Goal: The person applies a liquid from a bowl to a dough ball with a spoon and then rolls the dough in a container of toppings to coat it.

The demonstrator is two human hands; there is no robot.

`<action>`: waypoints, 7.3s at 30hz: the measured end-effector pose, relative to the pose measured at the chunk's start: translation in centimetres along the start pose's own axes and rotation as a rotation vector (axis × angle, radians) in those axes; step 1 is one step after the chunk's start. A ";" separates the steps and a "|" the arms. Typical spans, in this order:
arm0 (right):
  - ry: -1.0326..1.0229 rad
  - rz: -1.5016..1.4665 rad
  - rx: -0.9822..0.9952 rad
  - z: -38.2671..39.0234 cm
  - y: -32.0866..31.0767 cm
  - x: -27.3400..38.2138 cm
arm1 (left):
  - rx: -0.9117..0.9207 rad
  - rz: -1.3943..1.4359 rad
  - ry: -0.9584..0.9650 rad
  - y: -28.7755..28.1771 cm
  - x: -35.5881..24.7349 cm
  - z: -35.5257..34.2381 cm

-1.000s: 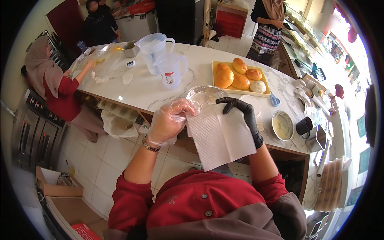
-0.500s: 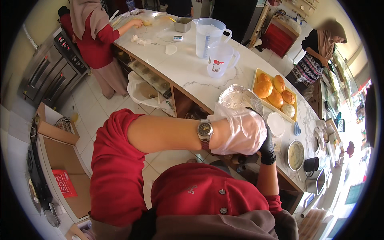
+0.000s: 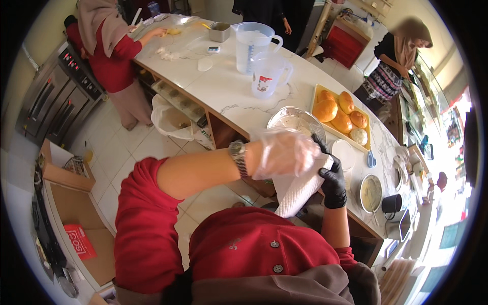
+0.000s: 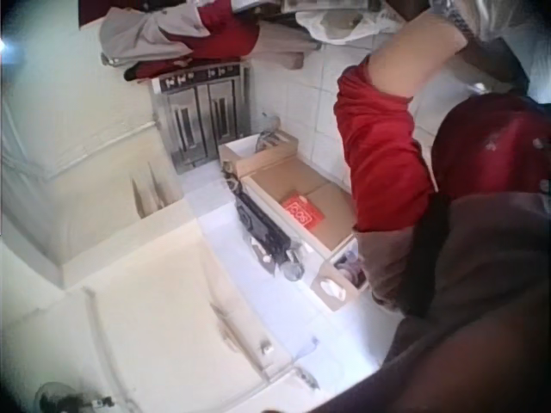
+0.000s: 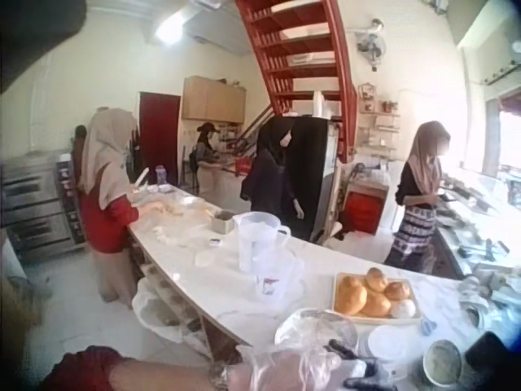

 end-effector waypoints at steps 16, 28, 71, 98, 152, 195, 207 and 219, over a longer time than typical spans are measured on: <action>-0.554 1.409 -0.235 -12.0 -4.5 -4.6 | 0.053 0.040 -1.477 11.0 7.8 12.0; -0.308 1.354 -0.055 -18.2 -7.0 -17.3 | -0.446 1.251 -1.517 18.4 9.9 16.0; -0.187 1.163 0.391 -6.4 -2.5 -17.2 | -0.515 0.491 -1.557 18.0 8.7 14.3; -0.241 1.300 0.453 -7.1 -4.1 -12.7 | -0.473 0.955 -1.463 21.3 12.0 16.6; -0.748 1.420 0.270 -10.8 -3.7 -8.9 | -0.240 0.756 -1.206 19.7 11.3 17.2; -0.342 1.093 -0.026 -10.0 -5.6 -9.4 | -0.404 0.607 -1.169 19.5 10.5 14.6; -0.189 1.233 0.115 -8.9 -7.9 -14.5 | -0.233 0.223 -1.097 20.6 10.7 16.3; -0.701 1.560 0.327 -13.1 -5.0 -14.5 | -0.142 0.318 -1.002 22.0 12.0 17.1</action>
Point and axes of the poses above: each hand's wrist, its own z-axis away from the middle knuckle, its own y-axis out of the palm, x = y × z, the point moved 4 cm from there along -z, towards the middle knuckle, and after that the axes turned 15 degrees about -x, right-handed, at the moved point
